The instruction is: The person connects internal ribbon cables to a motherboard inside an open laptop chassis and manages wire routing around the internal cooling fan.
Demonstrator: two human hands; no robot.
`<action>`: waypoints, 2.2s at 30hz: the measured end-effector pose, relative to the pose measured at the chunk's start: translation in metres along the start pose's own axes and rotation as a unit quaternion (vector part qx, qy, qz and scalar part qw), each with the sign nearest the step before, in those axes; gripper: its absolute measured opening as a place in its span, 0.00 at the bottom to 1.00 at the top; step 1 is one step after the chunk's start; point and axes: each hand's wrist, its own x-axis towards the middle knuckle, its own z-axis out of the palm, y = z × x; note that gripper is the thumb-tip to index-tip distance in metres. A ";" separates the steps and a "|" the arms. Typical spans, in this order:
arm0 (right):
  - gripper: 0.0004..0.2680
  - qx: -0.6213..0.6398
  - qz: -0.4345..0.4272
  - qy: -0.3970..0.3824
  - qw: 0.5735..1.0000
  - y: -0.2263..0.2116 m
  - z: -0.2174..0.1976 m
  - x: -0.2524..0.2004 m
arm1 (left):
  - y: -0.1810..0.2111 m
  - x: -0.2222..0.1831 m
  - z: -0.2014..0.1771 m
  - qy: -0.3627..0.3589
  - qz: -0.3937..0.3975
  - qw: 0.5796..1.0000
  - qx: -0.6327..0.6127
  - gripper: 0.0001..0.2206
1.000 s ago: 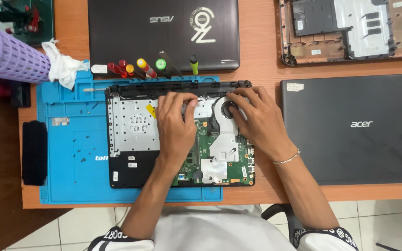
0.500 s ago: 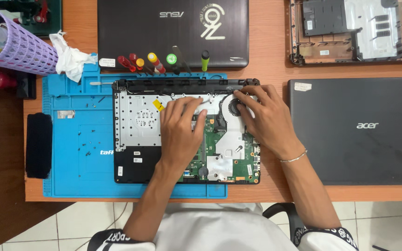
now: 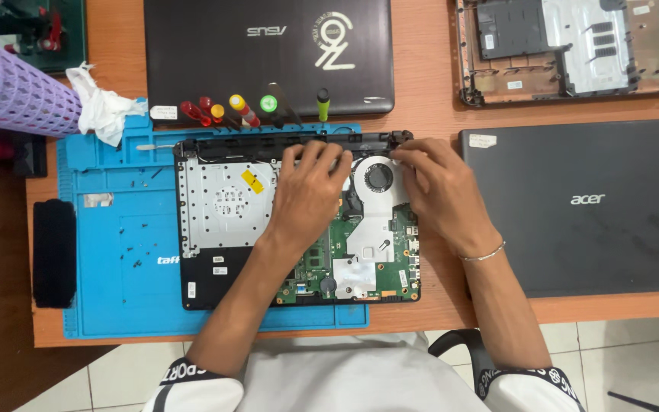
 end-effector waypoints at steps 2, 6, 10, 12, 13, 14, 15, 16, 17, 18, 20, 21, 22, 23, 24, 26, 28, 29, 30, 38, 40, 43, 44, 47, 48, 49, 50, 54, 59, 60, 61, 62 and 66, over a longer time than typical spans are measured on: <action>0.08 -0.010 0.021 0.012 1.000 0.003 -0.003 -0.001 | 0.000 0.000 0.001 0.002 0.000 1.000 -0.003 0.16; 0.08 -0.026 0.015 0.018 0.999 0.009 -0.006 0.000 | 0.000 0.002 0.005 0.028 -0.008 0.999 -0.017 0.15; 0.10 -0.043 0.019 -0.003 0.999 0.011 -0.006 0.001 | -0.004 0.003 0.006 0.035 -0.026 0.998 -0.047 0.13; 0.12 -0.052 0.021 -0.018 0.998 0.011 -0.004 0.001 | -0.006 0.005 0.006 0.042 -0.037 0.997 -0.055 0.13; 0.13 -0.056 0.018 -0.023 0.998 0.010 -0.003 0.000 | -0.006 0.005 0.006 0.045 -0.029 0.997 -0.053 0.13; 0.14 -0.059 0.015 -0.029 0.998 0.010 -0.002 0.000 | -0.005 0.005 0.007 0.049 -0.022 0.997 -0.052 0.14; 0.14 -0.061 0.013 -0.033 0.997 0.010 -0.003 0.000 | -0.005 0.005 0.007 0.053 -0.016 0.997 -0.050 0.14; 0.15 -0.064 0.012 -0.036 0.997 0.010 -0.003 -0.001 | -0.004 0.004 0.006 0.058 -0.012 0.997 -0.056 0.15; 0.16 -0.066 0.009 -0.040 0.997 0.011 -0.004 0.000 | -0.004 0.003 0.005 0.065 -0.009 0.996 -0.061 0.16; 0.16 -0.068 0.006 -0.041 0.997 0.011 -0.004 0.000 | -0.004 0.002 0.005 0.071 -0.006 0.995 -0.065 0.17; 0.16 -0.073 0.001 -0.042 0.996 0.011 -0.003 0.000 | -0.003 0.001 0.005 0.055 -0.013 0.995 -0.082 0.16; 0.17 -0.071 -0.002 -0.047 0.996 0.011 -0.003 0.000 | -0.003 0.001 0.005 0.047 -0.016 0.995 -0.090 0.15; 0.18 -0.068 -0.006 -0.052 0.996 0.010 -0.002 0.000 | -0.002 0.001 0.006 0.044 -0.018 0.995 -0.090 0.15; 0.19 -0.065 -0.009 -0.057 0.996 0.010 0.000 0.000 | -0.001 0.002 0.006 0.040 -0.022 0.995 -0.090 0.16; 0.20 -0.078 -0.011 -0.060 0.995 0.009 0.001 0.000 | 0.000 0.002 0.007 0.036 -0.025 0.995 -0.090 0.16; 0.20 -0.101 -0.015 -0.065 0.993 0.008 0.005 0.000 | 0.002 0.000 0.004 0.028 -0.024 0.996 -0.083 0.17; 0.20 -0.122 -0.004 -0.074 0.990 0.007 0.005 0.000 | 0.003 0.000 0.000 0.023 -0.025 0.996 -0.080 0.18; 0.20 -0.131 0.001 -0.078 0.988 0.007 0.006 0.000 | 0.002 -0.001 -0.003 0.021 -0.026 0.996 -0.081 0.20; 0.20 -0.141 -0.004 -0.079 0.987 0.006 0.007 0.000 | 0.002 -0.002 -0.006 0.019 -0.028 0.996 -0.082 0.21; 0.22 -0.154 -0.029 -0.081 0.984 0.007 0.007 0.000 | -0.001 -0.014 -0.023 0.011 -0.134 0.980 -0.144 0.10; 0.23 -0.151 -0.039 -0.086 0.984 0.006 0.010 -0.001 | -0.004 -0.018 -0.026 0.022 -0.155 0.976 -0.153 0.09; 0.23 -0.152 -0.045 -0.085 0.984 0.004 0.014 -0.001 | -0.006 -0.022 -0.028 0.034 -0.170 0.969 -0.173 0.07; 0.23 -0.152 -0.045 -0.084 0.984 0.003 0.016 -0.002 | -0.007 -0.022 -0.028 0.031 -0.172 0.969 -0.177 0.07; 0.22 -0.185 -0.069 -0.068 0.978 0.001 0.021 -0.001 | -0.008 -0.022 -0.026 0.034 -0.173 0.965 -0.193 0.06; 0.22 -0.183 -0.067 -0.075 0.978 0.001 0.021 -0.001 | -0.007 -0.023 -0.025 0.036 -0.173 0.964 -0.199 0.06; 0.23 -0.183 -0.065 -0.079 0.978 0.001 0.020 -0.001 | -0.007 -0.022 -0.025 0.031 -0.178 0.962 -0.204 0.06; 0.23 -0.182 -0.063 -0.083 0.978 0.000 0.020 0.000 | -0.006 -0.022 -0.025 0.026 -0.183 0.960 -0.209 0.06; 0.23 -0.178 -0.065 -0.092 0.978 -0.001 0.023 -0.001 | -0.009 -0.024 -0.027 0.001 -0.189 0.952 -0.239 0.05; 0.22 -0.206 -0.070 -0.090 0.972 -0.001 0.026 0.000 | -0.021 -0.020 -0.031 -0.028 -0.143 0.955 -0.257 0.05; 0.22 -0.215 -0.072 -0.093 0.970 -0.001 0.026 0.000 | -0.024 -0.019 -0.032 -0.040 -0.128 0.957 -0.259 0.05; 0.22 -0.224 -0.074 -0.096 0.967 -0.001 0.027 0.001 | -0.028 -0.017 -0.033 -0.059 -0.127 0.955 -0.260 0.06; 0.22 -0.233 -0.076 -0.098 0.965 -0.001 0.027 0.001 | -0.031 -0.015 -0.034 -0.077 -0.125 0.954 -0.261 0.06; 0.20 -0.237 -0.085 -0.081 0.964 -0.004 0.029 0.003 | -0.040 -0.003 -0.039 -0.135 -0.132 0.941 -0.282 0.07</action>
